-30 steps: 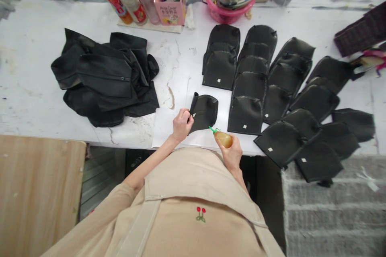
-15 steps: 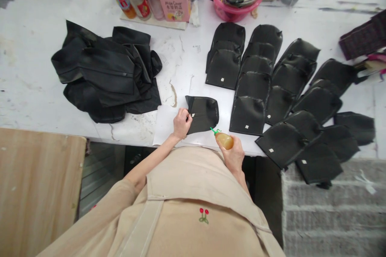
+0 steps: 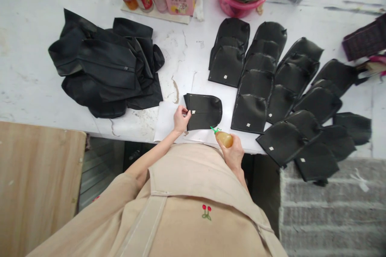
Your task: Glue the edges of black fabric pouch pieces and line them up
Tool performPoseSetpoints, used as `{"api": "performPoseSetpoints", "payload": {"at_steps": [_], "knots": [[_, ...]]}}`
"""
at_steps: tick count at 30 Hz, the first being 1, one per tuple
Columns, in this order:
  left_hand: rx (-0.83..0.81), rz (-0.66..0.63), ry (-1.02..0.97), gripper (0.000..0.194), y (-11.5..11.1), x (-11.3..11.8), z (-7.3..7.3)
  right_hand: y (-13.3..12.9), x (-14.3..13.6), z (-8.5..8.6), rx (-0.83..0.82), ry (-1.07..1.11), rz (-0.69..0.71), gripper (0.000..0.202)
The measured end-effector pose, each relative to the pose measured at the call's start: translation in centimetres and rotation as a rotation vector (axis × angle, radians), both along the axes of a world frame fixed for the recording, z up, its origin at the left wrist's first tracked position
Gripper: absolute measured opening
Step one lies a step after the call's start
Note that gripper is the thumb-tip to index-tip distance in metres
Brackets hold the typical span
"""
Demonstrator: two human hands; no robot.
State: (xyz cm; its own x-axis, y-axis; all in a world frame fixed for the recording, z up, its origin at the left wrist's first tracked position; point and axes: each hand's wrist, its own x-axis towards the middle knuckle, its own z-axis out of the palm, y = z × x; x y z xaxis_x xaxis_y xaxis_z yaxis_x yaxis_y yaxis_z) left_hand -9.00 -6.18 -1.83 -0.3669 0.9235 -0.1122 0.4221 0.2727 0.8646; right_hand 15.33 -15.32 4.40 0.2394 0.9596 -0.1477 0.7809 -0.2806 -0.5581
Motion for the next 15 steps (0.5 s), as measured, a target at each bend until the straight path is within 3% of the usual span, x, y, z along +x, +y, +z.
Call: {"api": "performPoseSetpoints", "payload": {"at_steps": [4, 7, 15], "knots": [[-0.238, 0.114, -0.190, 0.029, -0.6, -0.7, -1.3, -0.3, 0.0, -0.3, 0.025, -0.003, 0.012, 0.064], [-0.371, 0.115, -0.282, 0.020, -1.0, -0.8, -2.3, -0.6, -0.2, -0.4, 0.028, -0.010, 0.021, 0.064], [-0.371, 0.178, -0.417, 0.022, -1.5, -0.4, -3.6, -1.1, -1.6, -0.4, 0.025, 0.021, -0.008, 0.065]]}}
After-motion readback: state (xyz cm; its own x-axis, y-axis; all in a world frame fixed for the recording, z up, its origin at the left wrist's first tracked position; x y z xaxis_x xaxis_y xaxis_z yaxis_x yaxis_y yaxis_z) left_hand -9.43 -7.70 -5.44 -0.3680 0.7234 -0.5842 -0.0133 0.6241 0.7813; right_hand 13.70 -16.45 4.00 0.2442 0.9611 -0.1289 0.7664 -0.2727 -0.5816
